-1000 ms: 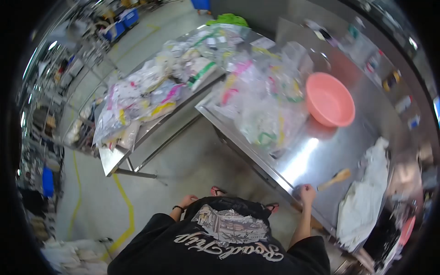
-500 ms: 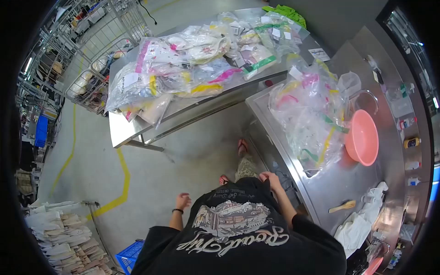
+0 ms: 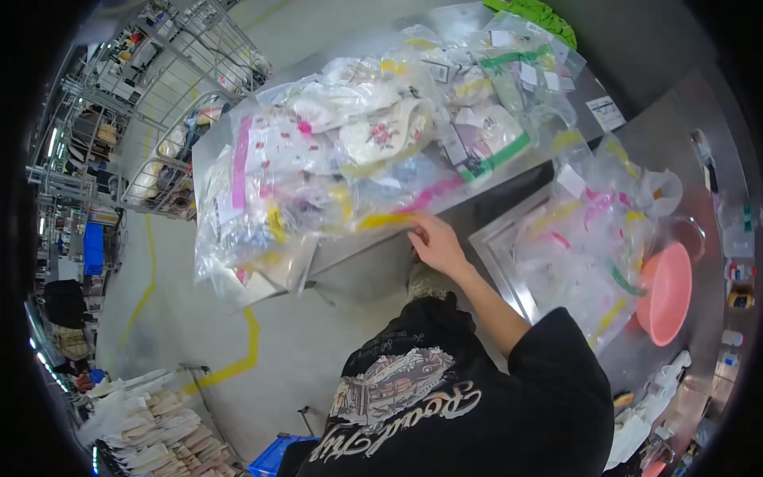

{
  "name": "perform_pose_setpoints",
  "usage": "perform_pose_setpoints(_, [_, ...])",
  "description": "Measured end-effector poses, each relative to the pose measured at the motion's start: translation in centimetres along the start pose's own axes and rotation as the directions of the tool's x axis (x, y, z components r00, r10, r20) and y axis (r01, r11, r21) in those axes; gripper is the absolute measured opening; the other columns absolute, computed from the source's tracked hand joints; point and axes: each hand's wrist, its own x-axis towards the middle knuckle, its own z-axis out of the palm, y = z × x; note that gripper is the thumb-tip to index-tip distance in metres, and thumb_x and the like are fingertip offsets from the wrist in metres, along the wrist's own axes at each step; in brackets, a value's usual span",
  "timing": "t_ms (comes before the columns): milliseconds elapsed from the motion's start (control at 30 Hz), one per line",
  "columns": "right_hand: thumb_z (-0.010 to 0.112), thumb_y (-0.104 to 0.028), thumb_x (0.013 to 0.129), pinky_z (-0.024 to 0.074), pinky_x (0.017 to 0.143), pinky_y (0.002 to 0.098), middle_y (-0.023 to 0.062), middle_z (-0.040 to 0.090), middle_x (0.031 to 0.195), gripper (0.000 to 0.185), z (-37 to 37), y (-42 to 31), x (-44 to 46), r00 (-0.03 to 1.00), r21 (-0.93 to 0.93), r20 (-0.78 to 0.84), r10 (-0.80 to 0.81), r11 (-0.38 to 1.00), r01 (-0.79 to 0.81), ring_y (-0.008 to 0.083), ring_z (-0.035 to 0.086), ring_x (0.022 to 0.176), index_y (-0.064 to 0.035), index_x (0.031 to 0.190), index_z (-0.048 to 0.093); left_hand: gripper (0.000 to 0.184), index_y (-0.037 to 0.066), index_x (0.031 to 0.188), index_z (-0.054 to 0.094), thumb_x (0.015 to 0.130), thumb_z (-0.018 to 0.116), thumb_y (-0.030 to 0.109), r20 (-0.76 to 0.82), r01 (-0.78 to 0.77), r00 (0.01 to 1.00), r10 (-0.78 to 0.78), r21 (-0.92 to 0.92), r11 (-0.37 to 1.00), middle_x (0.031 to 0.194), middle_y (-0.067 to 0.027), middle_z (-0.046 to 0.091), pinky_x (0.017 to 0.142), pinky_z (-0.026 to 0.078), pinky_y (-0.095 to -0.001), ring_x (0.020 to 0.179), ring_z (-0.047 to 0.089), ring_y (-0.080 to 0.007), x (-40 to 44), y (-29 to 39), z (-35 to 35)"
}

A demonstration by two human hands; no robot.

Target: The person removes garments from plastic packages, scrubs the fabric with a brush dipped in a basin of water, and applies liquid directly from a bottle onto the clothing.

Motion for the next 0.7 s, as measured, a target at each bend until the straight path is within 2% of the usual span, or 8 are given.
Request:
perform_pose_setpoints(133, [0.064, -0.004, 0.083, 0.049, 0.093, 0.0337, 0.0083, 0.065, 0.117, 0.033, 0.7, -0.8, 13.0, 0.942, -0.104, -0.206, -0.264, 0.963, 0.247, 0.028, 0.059, 0.105, -0.0073, 0.115, 0.068, 0.028, 0.004, 0.109, 0.074, 0.095, 0.062, 0.024, 0.011, 0.081, 0.997, -0.081, -0.097, 0.992, 0.089, -0.0088, 0.074, 0.066, 0.052, -0.0294, 0.076, 0.068, -0.0177, 1.9, 13.9, -5.1])
perform_pose_setpoints(233, [0.064, -0.006, 0.084, 0.0441, 0.104, 0.0371, 0.0076, 0.063, 0.125, 0.035, -0.1, -1.4, 22.7, 0.902, -0.175, -0.172, -0.396, 0.913, 0.368, 0.0303, 0.054, 0.119, -0.0089, 0.118, 0.067, 0.026, 0.004, 0.109, 0.074, 0.097, 0.061, 0.023, 0.043, 0.027, 0.999, -0.022, -0.129, 0.991, 0.089, -0.0072, 0.074, 0.067, 0.052, -0.0277, 0.076, 0.068, -0.016, 4.0, 26.1, -7.9])
perform_pose_setpoints(400, [0.062, -0.03, 0.092, 0.0314, 0.114, 0.0568, 0.0051, 0.051, 0.149, 0.043, -0.6, 2.6, 33.4, 0.878, -0.609, -0.05, -0.476, 0.711, 0.351, 0.0338, 0.042, 0.138, -0.0179, 0.133, 0.063, 0.023, 0.003, 0.107, 0.075, 0.097, 0.06, 0.016, -0.019, -0.361, 0.932, 0.361, -0.095, 0.928, 0.087, -0.005, 0.074, 0.066, 0.049, -0.0246, 0.073, 0.065, -0.0128, 3.2, 51.0, -9.3])
perform_pose_setpoints(433, [0.061, -0.034, 0.093, 0.0281, 0.115, 0.0598, 0.0046, 0.047, 0.152, 0.045, -1.3, 5.0, 34.6, 0.943, -0.686, -0.003, -0.334, 0.686, 0.241, 0.034, 0.039, 0.141, -0.0202, 0.136, 0.061, 0.021, 0.002, 0.106, 0.075, 0.096, 0.06, 0.014, -0.096, -0.486, 0.873, 0.479, -0.075, 0.871, 0.088, -0.0045, 0.074, 0.065, 0.049, -0.0243, 0.072, 0.064, -0.0128, 3.3, 54.7, -9.3])
perform_pose_setpoints(500, [0.059, -0.04, 0.095, 0.0233, 0.117, 0.0611, 0.004, 0.043, 0.157, 0.048, -3.9, 9.8, 35.5, 0.998, -0.719, -0.004, -0.055, 0.694, 0.036, 0.0335, 0.034, 0.145, -0.0229, 0.139, 0.06, 0.013, 0.001, 0.098, 0.074, 0.092, 0.063, 0.006, -0.215, -0.783, 0.539, 0.815, 0.23, 0.578, 0.089, -0.0031, 0.075, 0.064, 0.049, -0.0268, 0.069, 0.061, -0.0153, 4.2, 62.2, -9.3])
perform_pose_setpoints(533, [0.059, -0.041, 0.095, 0.0217, 0.118, 0.0593, 0.0039, 0.041, 0.158, 0.049, -5.5, 11.2, 35.3, 0.997, -0.674, -0.037, 0.071, 0.735, -0.077, 0.0328, 0.032, 0.147, -0.0233, 0.14, 0.059, 0.013, 0.002, 0.099, 0.073, 0.089, 0.065, 0.004, -0.298, -0.776, 0.438, 0.848, 0.351, 0.524, 0.09, -0.0056, 0.074, 0.066, 0.05, -0.0277, 0.069, 0.061, -0.0183, 5.1, 65.7, -9.1])
perform_pose_setpoints(633, [0.062, -0.038, 0.093, 0.0269, 0.118, 0.0524, 0.0052, 0.045, 0.156, 0.049, -5.9, 13.8, 33.6, 0.995, -0.665, -0.097, -0.014, 0.745, -0.054, 0.0319, 0.035, 0.145, -0.0193, 0.139, 0.06, 0.023, 0.006, 0.106, 0.073, 0.083, 0.071, 0.009, -0.255, -0.821, 0.121, 0.959, 0.518, 0.241, 0.1, -0.0087, 0.072, 0.081, 0.052, -0.0335, 0.088, 0.064, -0.0266, 9.8, 74.3, -10.2])
perform_pose_setpoints(700, [0.063, -0.036, 0.093, 0.029, 0.117, 0.0505, 0.0058, 0.046, 0.154, 0.049, -6.6, 13.5, 33.0, 0.995, -0.643, -0.095, -0.022, 0.764, -0.044, 0.0319, 0.037, 0.144, -0.0178, 0.138, 0.061, 0.021, 0.007, 0.103, 0.073, 0.084, 0.072, 0.015, -0.137, -0.599, -0.097, 0.986, 0.799, 0.052, 0.102, -0.0087, 0.072, 0.085, 0.051, -0.0359, 0.093, 0.064, -0.0293, 12.3, 78.4, -10.0])
